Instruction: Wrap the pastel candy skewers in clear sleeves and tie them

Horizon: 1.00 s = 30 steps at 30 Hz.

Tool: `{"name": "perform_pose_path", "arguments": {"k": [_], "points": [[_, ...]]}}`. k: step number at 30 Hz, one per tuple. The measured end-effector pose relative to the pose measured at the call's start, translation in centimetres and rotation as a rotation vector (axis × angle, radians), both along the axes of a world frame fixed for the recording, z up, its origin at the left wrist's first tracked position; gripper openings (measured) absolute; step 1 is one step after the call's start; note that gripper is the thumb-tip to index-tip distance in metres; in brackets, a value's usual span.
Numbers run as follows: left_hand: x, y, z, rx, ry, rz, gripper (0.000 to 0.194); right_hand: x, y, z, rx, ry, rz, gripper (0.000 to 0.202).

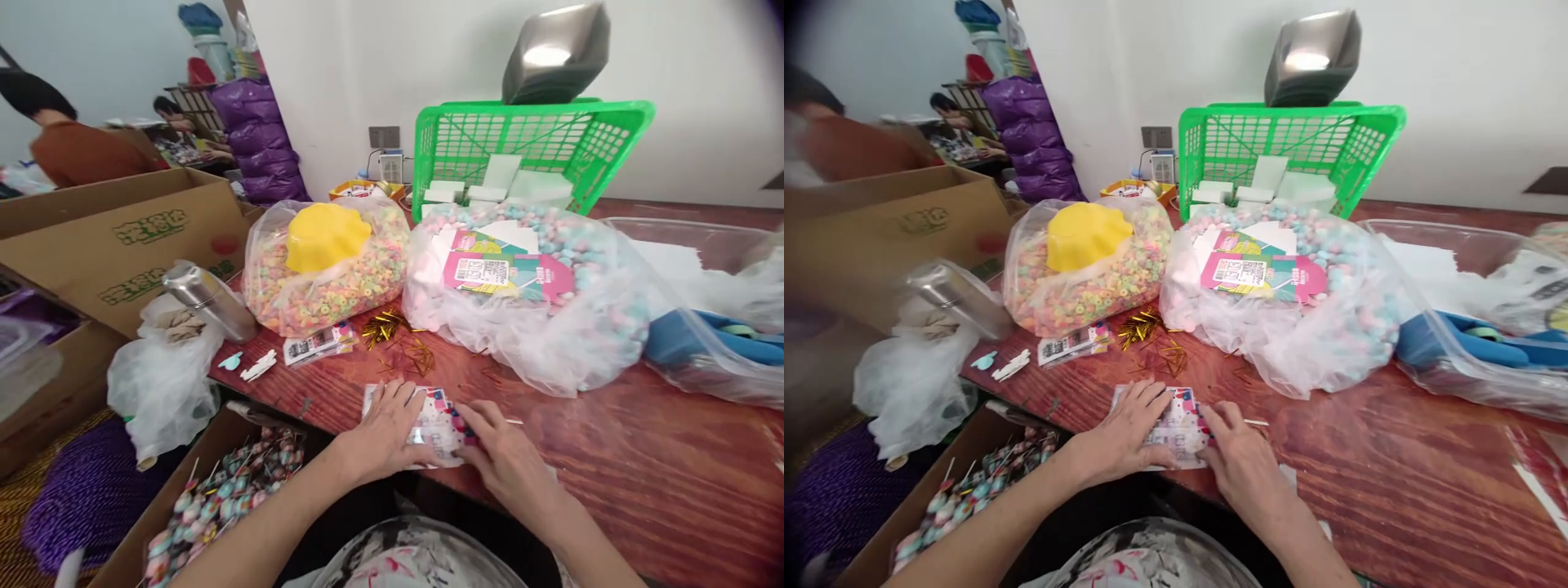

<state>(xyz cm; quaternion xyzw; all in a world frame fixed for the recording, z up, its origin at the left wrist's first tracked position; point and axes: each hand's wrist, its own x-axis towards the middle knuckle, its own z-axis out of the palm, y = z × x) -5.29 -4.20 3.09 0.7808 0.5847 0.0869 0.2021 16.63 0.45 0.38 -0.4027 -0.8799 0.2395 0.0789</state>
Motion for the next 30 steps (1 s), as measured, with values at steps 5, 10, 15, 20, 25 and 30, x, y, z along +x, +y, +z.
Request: {"name": "perform_pose_path", "arguments": {"k": [5, 10, 15, 20, 25, 30], "points": [[-0.3, 1.1, 1.2, -0.093, 0.090, 0.054, 0.088, 1.7, 0.6, -0.9, -0.017, -0.018, -0.049, 0.050], [0.6, 2.1, 0.6, -0.133, 0.178, 0.090, 0.081, 0.0, -0.2, -0.7, -0.006, 0.008, -0.052, 0.061], [0.8, 1.7, 0.7, -0.164, 0.160, 0.077, 0.072, -2.9, -2.0, -0.9, -0.049, 0.120, -0.011, 0.060], [-1.0, 1.8, 1.5, -0.234, 0.044, -0.040, 0.078, -4.6, -2.8, -1.0, -0.031, 0.244, 0.001, 0.059], [-2.6, 2.2, 2.7, -0.294, -0.078, -0.145, 0.088, -3.3, -2.2, -1.7, -0.024, 0.228, -0.050, 0.047], [-2.0, 1.7, 2.2, -0.140, 0.034, -0.038, 0.051, -3.2, -2.3, -1.9, 0.036, 0.185, -0.019, 0.038]]}}
